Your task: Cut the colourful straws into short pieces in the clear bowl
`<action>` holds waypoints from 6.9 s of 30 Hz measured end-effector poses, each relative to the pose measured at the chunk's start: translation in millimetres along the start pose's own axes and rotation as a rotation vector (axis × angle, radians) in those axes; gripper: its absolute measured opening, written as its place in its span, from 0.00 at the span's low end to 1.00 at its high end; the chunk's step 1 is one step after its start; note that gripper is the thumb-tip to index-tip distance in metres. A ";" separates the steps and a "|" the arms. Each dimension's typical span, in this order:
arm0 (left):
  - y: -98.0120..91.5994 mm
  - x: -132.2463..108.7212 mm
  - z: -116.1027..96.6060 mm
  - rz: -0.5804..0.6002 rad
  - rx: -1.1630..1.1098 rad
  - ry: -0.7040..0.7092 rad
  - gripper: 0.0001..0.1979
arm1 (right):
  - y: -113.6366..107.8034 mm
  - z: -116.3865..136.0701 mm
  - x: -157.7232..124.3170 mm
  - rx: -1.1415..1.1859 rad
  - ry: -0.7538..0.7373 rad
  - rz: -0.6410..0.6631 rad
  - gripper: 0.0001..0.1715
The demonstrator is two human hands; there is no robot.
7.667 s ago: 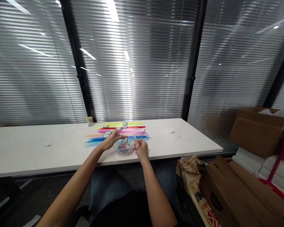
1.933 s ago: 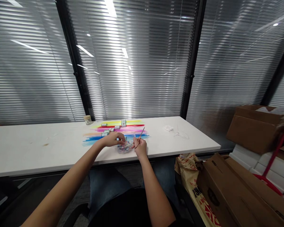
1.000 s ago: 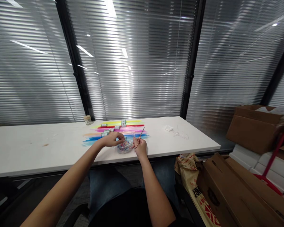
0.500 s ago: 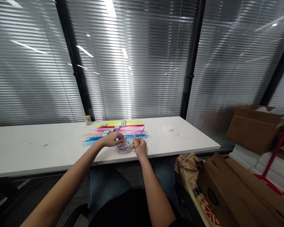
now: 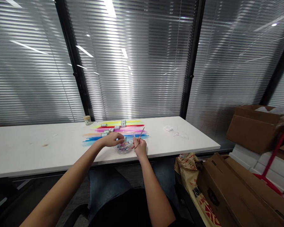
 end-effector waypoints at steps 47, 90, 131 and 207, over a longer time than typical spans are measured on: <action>17.4 19.1 -7.7 0.087 -0.157 0.036 0.07 | 1.5 -2.6 1.1 -0.033 -0.016 0.024 0.19; 10.5 16.1 -9.7 0.062 -0.044 -0.046 0.07 | 0.9 0.5 -0.8 -0.043 -0.024 0.015 0.20; 8.6 17.9 -11.5 -0.017 0.054 0.009 0.14 | 1.2 3.0 -1.1 -0.046 -0.033 0.024 0.21; 4.8 16.4 -1.4 -0.050 -0.167 0.000 0.09 | 0.2 3.3 -2.1 -0.052 -0.009 0.007 0.21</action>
Point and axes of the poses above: each hand's wrist, its own x-axis towards the middle knuckle, its own y-axis out of the palm, z = x × y, the point moved 10 cm from there along x, towards the middle knuckle, and after that the axes turned 4 degrees about -y, right-handed, at the moved point
